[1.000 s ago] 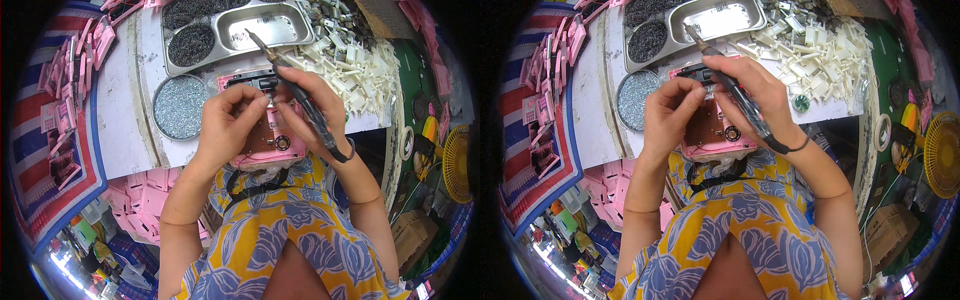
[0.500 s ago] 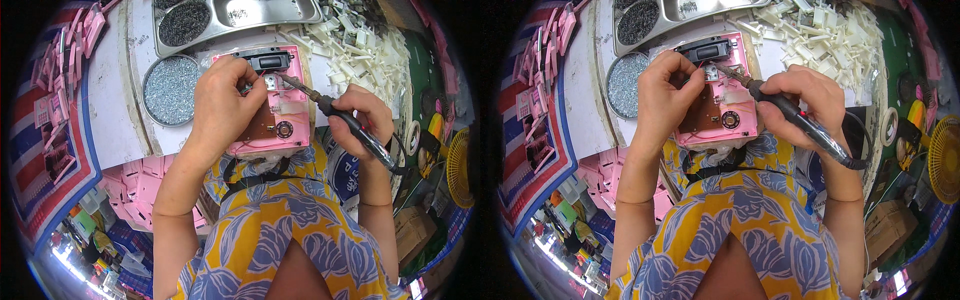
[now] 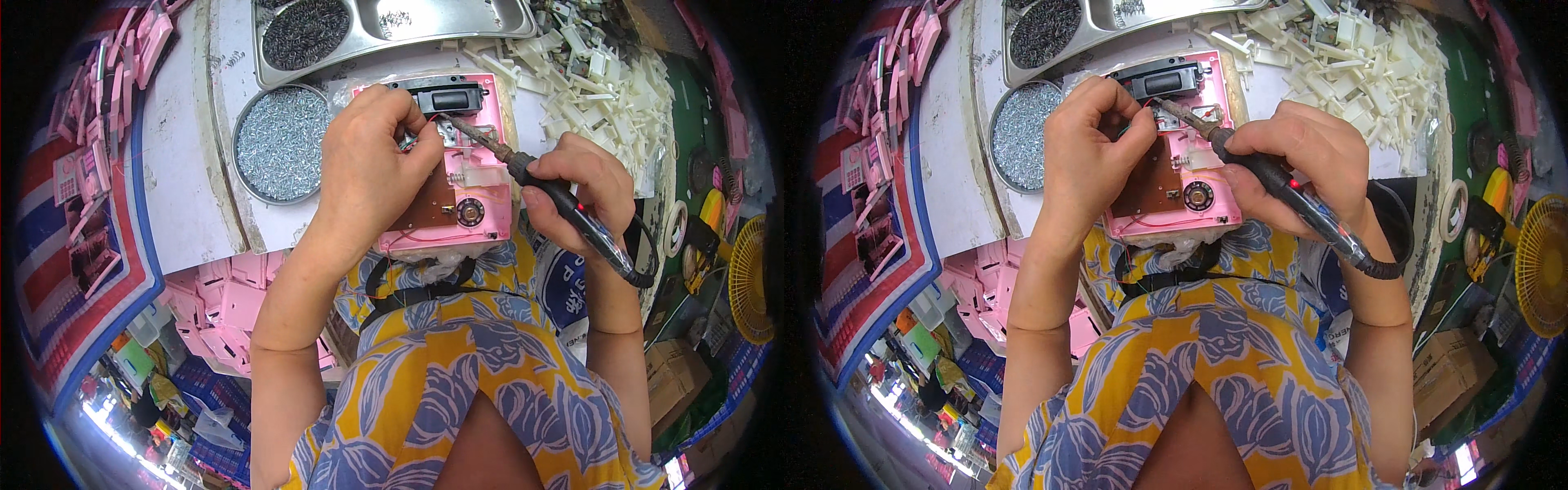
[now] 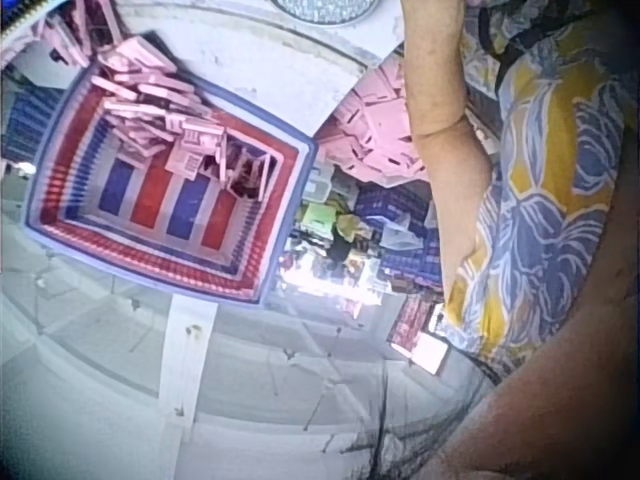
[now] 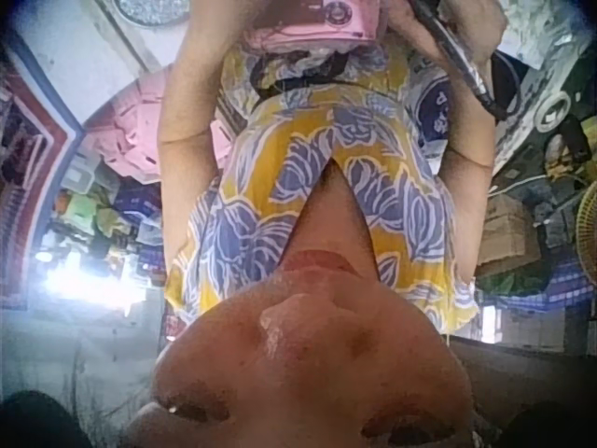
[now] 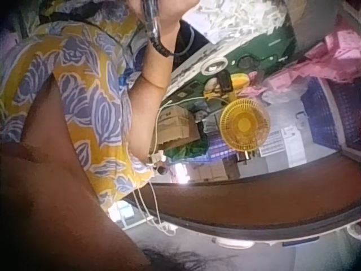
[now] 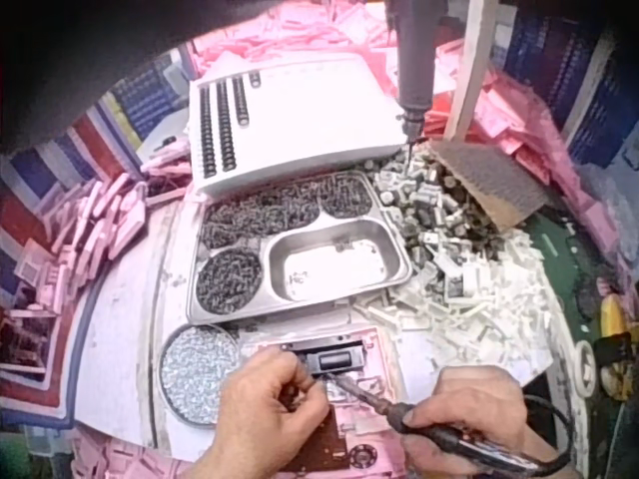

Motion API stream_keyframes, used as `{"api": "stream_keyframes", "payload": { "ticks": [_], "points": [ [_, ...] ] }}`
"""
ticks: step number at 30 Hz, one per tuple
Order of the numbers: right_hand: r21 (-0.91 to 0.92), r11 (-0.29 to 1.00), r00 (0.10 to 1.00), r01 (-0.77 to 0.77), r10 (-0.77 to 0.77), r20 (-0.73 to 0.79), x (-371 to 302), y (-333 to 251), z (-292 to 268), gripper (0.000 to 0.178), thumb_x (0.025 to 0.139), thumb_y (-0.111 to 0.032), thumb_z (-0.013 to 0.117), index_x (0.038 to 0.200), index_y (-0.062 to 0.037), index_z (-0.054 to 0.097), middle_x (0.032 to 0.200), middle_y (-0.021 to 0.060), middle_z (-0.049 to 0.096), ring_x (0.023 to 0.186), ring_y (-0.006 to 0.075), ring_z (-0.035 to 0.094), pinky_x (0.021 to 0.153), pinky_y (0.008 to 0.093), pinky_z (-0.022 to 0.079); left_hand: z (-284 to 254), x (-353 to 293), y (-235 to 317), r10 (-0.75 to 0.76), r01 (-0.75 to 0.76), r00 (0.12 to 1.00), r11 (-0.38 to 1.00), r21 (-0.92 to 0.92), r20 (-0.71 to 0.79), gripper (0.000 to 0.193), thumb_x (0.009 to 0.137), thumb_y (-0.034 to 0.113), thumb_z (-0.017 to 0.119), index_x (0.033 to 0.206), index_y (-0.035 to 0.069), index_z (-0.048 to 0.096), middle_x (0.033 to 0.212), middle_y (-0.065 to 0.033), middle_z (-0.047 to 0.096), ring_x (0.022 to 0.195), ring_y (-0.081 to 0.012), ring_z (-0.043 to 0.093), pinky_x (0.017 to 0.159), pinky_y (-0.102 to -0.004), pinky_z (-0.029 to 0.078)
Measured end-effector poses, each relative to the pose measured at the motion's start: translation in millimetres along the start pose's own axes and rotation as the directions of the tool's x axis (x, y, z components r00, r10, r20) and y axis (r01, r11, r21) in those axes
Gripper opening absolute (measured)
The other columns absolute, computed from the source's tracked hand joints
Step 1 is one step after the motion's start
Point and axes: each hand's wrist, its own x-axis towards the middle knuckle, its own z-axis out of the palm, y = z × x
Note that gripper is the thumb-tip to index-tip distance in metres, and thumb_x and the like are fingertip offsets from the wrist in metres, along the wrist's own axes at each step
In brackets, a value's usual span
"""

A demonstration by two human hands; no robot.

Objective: Assembling internal electronic components and the outer shell of a pink toy device using a soldering iron and an electric screwdriver.

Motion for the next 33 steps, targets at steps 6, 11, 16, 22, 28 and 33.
{"api": "stream_keyframes", "payload": {
  "ticks": [6, 11, 16, 22, 28, 33],
  "points": [
    [-0.02, 0.999, 0.999, 0.031, -0.031, 0.037, 2.4, 1.3, -0.8, 0.025, 0.073, -0.005, 0.081, 0.095, -0.0043, 0.07, 0.074, 0.005, 0.068, 0.054, 0.0178, 0.057, 0.049, 0.0291, 0.044, 0.5, -1.5, -1.4, -0.001, 0.001, 1.0, 1.0, -0.001, -0.006, 0.016, 0.079, 0.006, 0.073, 0.073, 0.0, 0.06, 0.069, -0.0064, 0.055, 0.06, -0.0155, 0.052, 0.056, -0.0288, 0.042],
    [-0.029, 0.996, 0.996, 0.083, -0.082, 0.026, 3.0, 2.8, -3.1, 0.025, 0.073, -0.006, 0.081, 0.095, -0.0025, 0.069, 0.075, 0.0055, 0.069, 0.054, 0.0175, 0.056, 0.048, 0.0288, 0.043, 0.7, -1.3, -0.3, -0.006, 0.005, 1.0, 1.0, -0.008, -0.012, 0.015, 0.079, 0.006, 0.073, 0.074, 0.0, 0.06, 0.069, -0.0066, 0.055, 0.061, -0.0158, 0.053, 0.056, -0.0288, 0.043],
    [0.029, 0.999, 0.999, 0.04, -0.04, -0.014, -2.4, 1.5, -8.5, 0.024, 0.075, -0.006, 0.081, 0.096, -0.0021, 0.068, 0.07, 0.0049, 0.065, 0.053, 0.0157, 0.055, 0.047, 0.0274, 0.04, 0.9, -1.4, -1.1, 0.009, -0.009, 1.0, 1.0, -0.007, -0.016, 0.015, 0.079, 0.006, 0.073, 0.074, 0.0, 0.06, 0.069, -0.0065, 0.055, 0.06, -0.0159, 0.053, 0.056, -0.0293, 0.043],
    [0.02, 1.0, 1.0, -0.021, 0.021, 0.023, -1.0, 0.2, -11.2, 0.022, 0.076, -0.008, 0.08, 0.094, -0.0038, 0.069, 0.066, 0.004, 0.062, 0.052, 0.0151, 0.055, 0.047, 0.0271, 0.04, 1.9, -2.1, -0.2, 0.007, -0.006, 0.999, 1.0, 0.011, -0.033, 0.017, 0.079, 0.006, 0.075, 0.074, 0.001, 0.059, 0.069, -0.006, 0.055, 0.058, -0.0141, 0.052, 0.054, -0.0284, 0.042],
    [-0.015, 0.999, 0.997, -0.036, 0.037, 0.063, 4.0, 1.9, -6.4, 0.02, 0.074, -0.009, 0.08, 0.092, -0.0042, 0.071, 0.069, 0.0057, 0.063, 0.055, 0.0173, 0.059, 0.05, 0.0286, 0.044, 3.9, -4.7, -2.6, 0.021, -0.02, 0.998, 1.0, 0.01, -0.063, 0.016, 0.08, 0.006, 0.075, 0.075, 0.0, 0.061, 0.069, -0.0053, 0.055, 0.057, -0.0128, 0.051, 0.053, -0.0274, 0.041],
    [-0.028, 0.999, 0.996, -0.033, 0.035, 0.081, 8.5, 2.5, -3.9, 0.02, 0.073, -0.008, 0.079, 0.091, -0.0047, 0.071, 0.071, 0.0067, 0.065, 0.056, 0.0196, 0.061, 0.052, 0.0298, 0.046, 4.7, -6.0, -1.8, 0.008, -0.009, 0.997, 1.0, -0.004, -0.074, 0.014, 0.08, 0.005, 0.075, 0.076, 0.0, 0.063, 0.069, -0.0046, 0.055, 0.058, -0.0123, 0.052, 0.053, -0.027, 0.042]
  ]
}}
